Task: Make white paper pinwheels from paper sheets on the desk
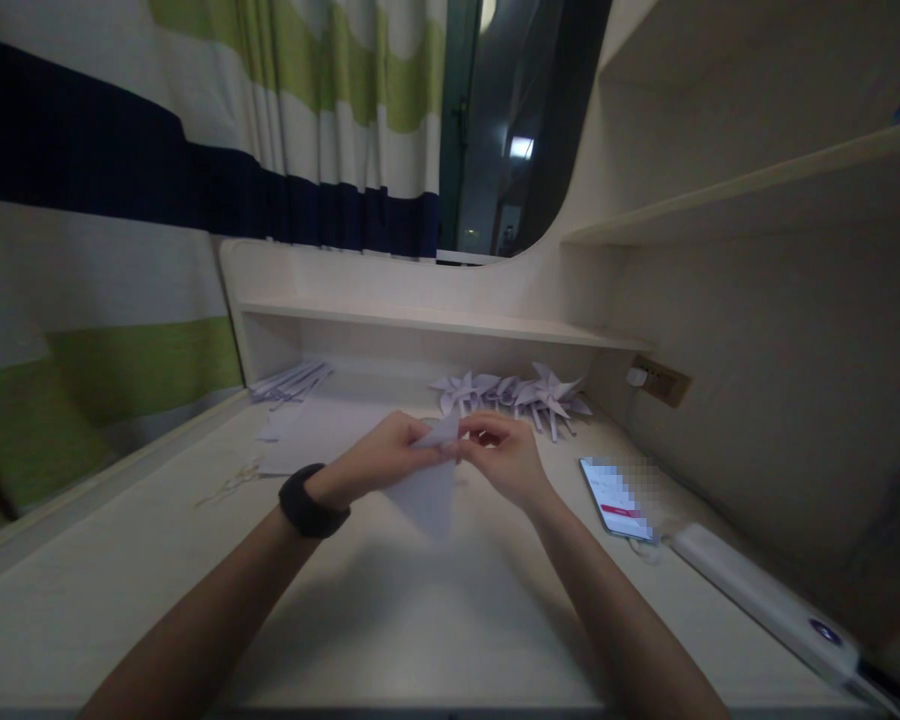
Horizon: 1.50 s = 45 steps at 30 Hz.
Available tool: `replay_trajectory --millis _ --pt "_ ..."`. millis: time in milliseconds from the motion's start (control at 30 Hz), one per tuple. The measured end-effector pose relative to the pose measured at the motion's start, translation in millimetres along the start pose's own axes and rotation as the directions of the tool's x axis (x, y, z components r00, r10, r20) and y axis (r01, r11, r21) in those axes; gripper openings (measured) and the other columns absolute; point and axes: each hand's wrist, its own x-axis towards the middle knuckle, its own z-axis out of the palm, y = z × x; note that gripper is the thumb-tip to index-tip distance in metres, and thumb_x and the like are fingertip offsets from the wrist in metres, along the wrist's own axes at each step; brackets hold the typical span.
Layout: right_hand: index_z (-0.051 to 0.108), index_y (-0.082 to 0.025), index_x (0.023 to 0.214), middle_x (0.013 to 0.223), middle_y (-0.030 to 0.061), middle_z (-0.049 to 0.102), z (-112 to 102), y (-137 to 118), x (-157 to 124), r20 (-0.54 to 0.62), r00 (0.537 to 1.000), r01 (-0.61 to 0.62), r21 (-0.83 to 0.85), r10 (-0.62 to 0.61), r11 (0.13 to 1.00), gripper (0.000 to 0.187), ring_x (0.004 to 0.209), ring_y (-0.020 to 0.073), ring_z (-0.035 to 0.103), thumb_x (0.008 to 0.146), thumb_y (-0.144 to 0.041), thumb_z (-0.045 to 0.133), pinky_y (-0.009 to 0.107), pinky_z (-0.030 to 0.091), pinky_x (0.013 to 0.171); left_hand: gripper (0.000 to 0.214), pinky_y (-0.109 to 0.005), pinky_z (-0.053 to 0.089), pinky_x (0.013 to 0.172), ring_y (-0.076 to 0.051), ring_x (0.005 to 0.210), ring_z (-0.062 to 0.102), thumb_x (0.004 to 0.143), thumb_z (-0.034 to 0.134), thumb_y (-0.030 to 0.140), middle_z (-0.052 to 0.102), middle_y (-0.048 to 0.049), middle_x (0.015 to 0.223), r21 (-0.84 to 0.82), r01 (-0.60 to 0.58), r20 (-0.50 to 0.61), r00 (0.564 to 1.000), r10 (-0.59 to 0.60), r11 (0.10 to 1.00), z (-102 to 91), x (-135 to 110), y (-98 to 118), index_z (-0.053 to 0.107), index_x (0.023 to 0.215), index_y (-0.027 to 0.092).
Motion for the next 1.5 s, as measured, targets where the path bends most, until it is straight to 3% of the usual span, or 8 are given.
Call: replay_trajectory --millis 100,233,400,567,700,833,1267,1500 --pt "0.069 -0.018 0.061 0.063 0.0031 0.064 2 4 -2 -0.017 0.998 -0.068 -0.007 0.068 0.998 0.016 0.057 0.0132 0.055 0.069 -0.031 0.073 0.024 0.039 0.052 0.041 -0.02 0.032 0.045 -0.01 0.049 0.047 0.079 0.056 0.049 0.05 0.002 0.051 0.006 0.029 0.069 0.997 -0.029 1.0 5.9 2 -3 0.061 0.063 0.013" --pt "0.067 -0.016 0.057 0.055 0.002 0.061 4 16 -3 0.062 0.976 -0.211 0.056 0.207 0.976 0.021 0.051 0.012 0.052 0.067 -0.034 0.074 0.023 0.037 0.048 0.034 -0.02 0.034 0.047 -0.011 0.052 0.05 0.08 0.055 0.042 0.055 0.0008 0.057 -0.007 0.009 0.119 0.993 -0.008 1.0 12.6 3 -12 0.062 0.066 0.013" --pt "0.067 -0.015 0.056 0.051 0.0011 0.059 6 31 -2 0.102 0.96 -0.27 0.086 0.261 0.959 0.027 0.048 0.0108 0.049 0.064 -0.039 0.075 0.023 0.036 0.047 0.025 -0.02 0.037 0.051 -0.011 0.054 0.051 0.08 0.057 0.034 0.057 0.0016 0.059 -0.009 -0.031 0.104 0.994 0.032 0.999 18.8 2 -15 0.064 0.069 0.013" --pt "0.067 -0.014 0.056 0.05 0.0011 0.059 6 34 -2 0.14 0.946 -0.316 0.196 0.292 0.928 0.03 0.048 0.0105 0.049 0.061 -0.042 0.077 0.022 0.037 0.046 0.023 -0.022 0.041 0.056 -0.014 0.061 0.057 0.077 0.06 0.035 0.064 -0.001 0.066 0.001 0.015 0.081 0.997 -0.015 1.0 21.5 4 -19 0.068 0.076 0.013" --pt "0.07 -0.014 0.061 0.053 0.0023 0.062 8 32 -2 0.065 0.934 -0.356 0.194 0.351 0.914 0.03 0.049 0.0116 0.052 0.055 -0.042 0.08 0.023 0.039 0.047 0.021 -0.022 0.041 0.056 -0.014 0.061 0.057 0.075 0.062 0.034 0.063 -0.0006 0.065 0.0 0.002 0.064 0.998 -0.002 1.0 23.1 5 -21 0.067 0.073 0.014" --pt "0.069 -0.014 0.058 0.053 0.0026 0.062 8 34 -3 0.07 0.929 -0.37 0.224 0.364 0.902 0.029 0.048 0.0114 0.052 0.055 -0.04 0.081 0.023 0.04 0.047 0.023 -0.022 0.041 0.053 -0.014 0.06 0.057 0.075 0.063 0.036 0.064 -0.0013 0.067 -0.025 0.055 0.079 0.995 -0.053 0.998 24.5 4 -23 0.067 0.075 0.013" --pt "0.071 -0.015 0.061 0.058 0.0034 0.066 11 38 -2 0.018 0.92 -0.381 0.278 0.392 0.882 0.025 0.052 0.013 0.056 0.052 -0.035 0.082 0.025 0.043 0.053 0.023 -0.023 0.041 0.061 -0.015 0.062 0.056 0.077 0.062 0.037 0.063 0.0005 0.065 0.096 -0.072 0.036 0.997 0.069 0.993 24.3 5 -28 0.067 0.076 0.015" --pt "0.071 -0.015 0.061 0.059 0.0026 0.066 13 37 -3 0.035 0.919 -0.38 0.353 0.394 0.855 0.021 0.055 0.0129 0.057 0.052 -0.031 0.082 0.026 0.045 0.056 0.019 -0.023 0.04 0.06 -0.015 0.062 0.056 0.076 0.063 0.033 0.064 0.0007 0.066 0.083 -0.033 0.043 0.999 0.03 0.996 24.3 5 -30 0.068 0.077 0.015"
